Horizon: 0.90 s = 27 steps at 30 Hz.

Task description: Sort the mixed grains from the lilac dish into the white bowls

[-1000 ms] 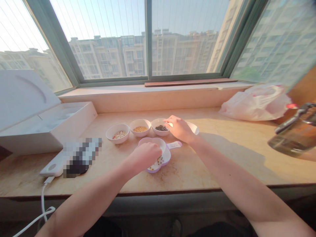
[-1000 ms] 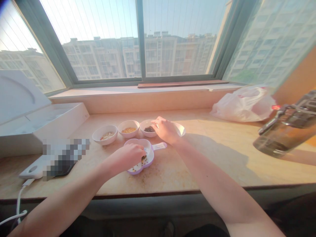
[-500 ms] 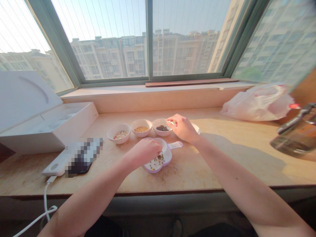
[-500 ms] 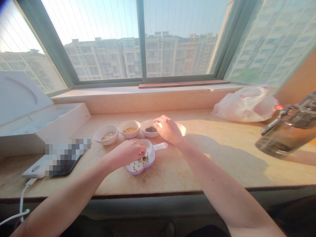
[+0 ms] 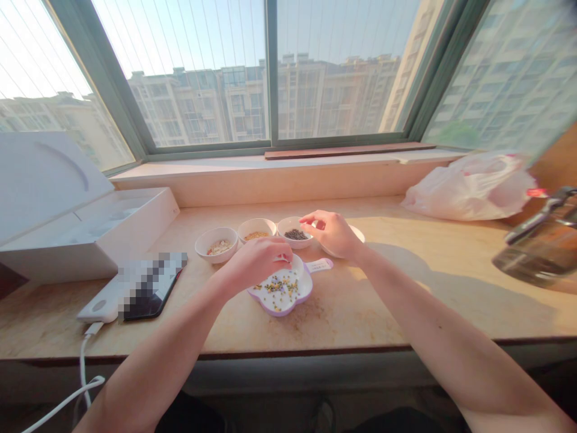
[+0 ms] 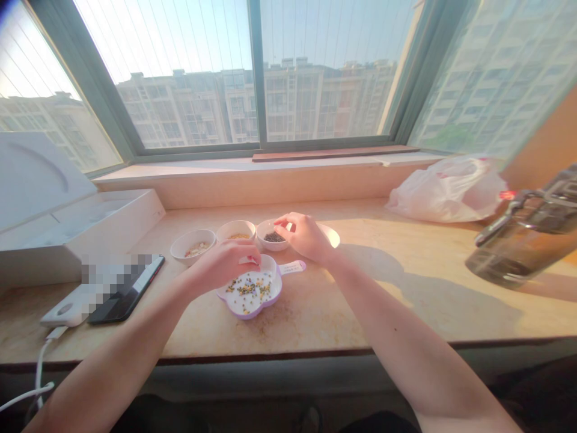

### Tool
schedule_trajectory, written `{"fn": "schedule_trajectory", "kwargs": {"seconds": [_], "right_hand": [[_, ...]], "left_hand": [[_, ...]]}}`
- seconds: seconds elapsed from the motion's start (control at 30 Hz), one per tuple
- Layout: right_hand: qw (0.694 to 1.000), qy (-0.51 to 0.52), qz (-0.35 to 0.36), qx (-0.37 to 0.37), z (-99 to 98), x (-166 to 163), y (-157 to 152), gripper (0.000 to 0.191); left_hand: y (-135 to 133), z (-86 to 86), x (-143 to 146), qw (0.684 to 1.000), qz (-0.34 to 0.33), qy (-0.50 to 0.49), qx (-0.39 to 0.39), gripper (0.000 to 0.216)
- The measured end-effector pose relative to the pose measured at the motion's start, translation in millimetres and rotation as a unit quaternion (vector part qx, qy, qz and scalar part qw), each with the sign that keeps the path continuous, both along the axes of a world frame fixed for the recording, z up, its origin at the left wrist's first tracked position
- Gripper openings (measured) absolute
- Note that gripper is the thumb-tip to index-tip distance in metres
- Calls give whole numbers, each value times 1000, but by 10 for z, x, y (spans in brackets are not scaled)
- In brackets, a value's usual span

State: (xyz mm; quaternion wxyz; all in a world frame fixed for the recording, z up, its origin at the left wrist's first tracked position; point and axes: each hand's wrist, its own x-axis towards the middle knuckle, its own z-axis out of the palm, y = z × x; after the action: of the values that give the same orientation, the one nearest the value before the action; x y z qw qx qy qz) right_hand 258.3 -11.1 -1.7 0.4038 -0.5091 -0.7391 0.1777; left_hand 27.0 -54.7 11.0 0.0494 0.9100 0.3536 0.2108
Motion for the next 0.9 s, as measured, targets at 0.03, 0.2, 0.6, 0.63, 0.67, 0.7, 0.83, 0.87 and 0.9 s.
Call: {"fn": "schedule_trajectory", "kwargs": {"seconds": [0.03, 0.2, 0.6, 0.63, 0.67, 0.7, 0.83, 0.87, 0.9], "right_hand": [[999, 16, 23, -38, 24, 5, -23, 24], [949, 99, 187, -234, 122, 2, -133, 39], [908, 201, 239, -280, -47, -237, -173, 40], [909, 202, 238, -277, -50, -237, -171, 41], [911, 200, 236, -272, -47, -229, -167, 41], [917, 192, 229, -262, -39, -214, -161, 42], [985, 87, 114, -101, 42, -69, -95, 30], [995, 45, 75, -45, 66, -14, -65, 26], [999, 3, 41, -1, 89, 44, -31, 23]], "left_hand": [[-4, 8, -2, 1000, 3, -20, 8, 9], [4, 14, -3, 992, 13, -120, 47, 9], [40, -68, 2, 985, 26, -46, 163, 18], [36, -70, 5, 985, 28, -46, 161, 18], [30, -70, 11, 986, 34, -49, 154, 18], [23, -70, 18, 988, 43, -55, 141, 16], [-3, -60, 50, 995, 80, -37, 56, 22], [-7, -58, 55, 997, 65, -7, 29, 24], [-13, -58, 59, 999, 39, 28, 1, 25]]}}
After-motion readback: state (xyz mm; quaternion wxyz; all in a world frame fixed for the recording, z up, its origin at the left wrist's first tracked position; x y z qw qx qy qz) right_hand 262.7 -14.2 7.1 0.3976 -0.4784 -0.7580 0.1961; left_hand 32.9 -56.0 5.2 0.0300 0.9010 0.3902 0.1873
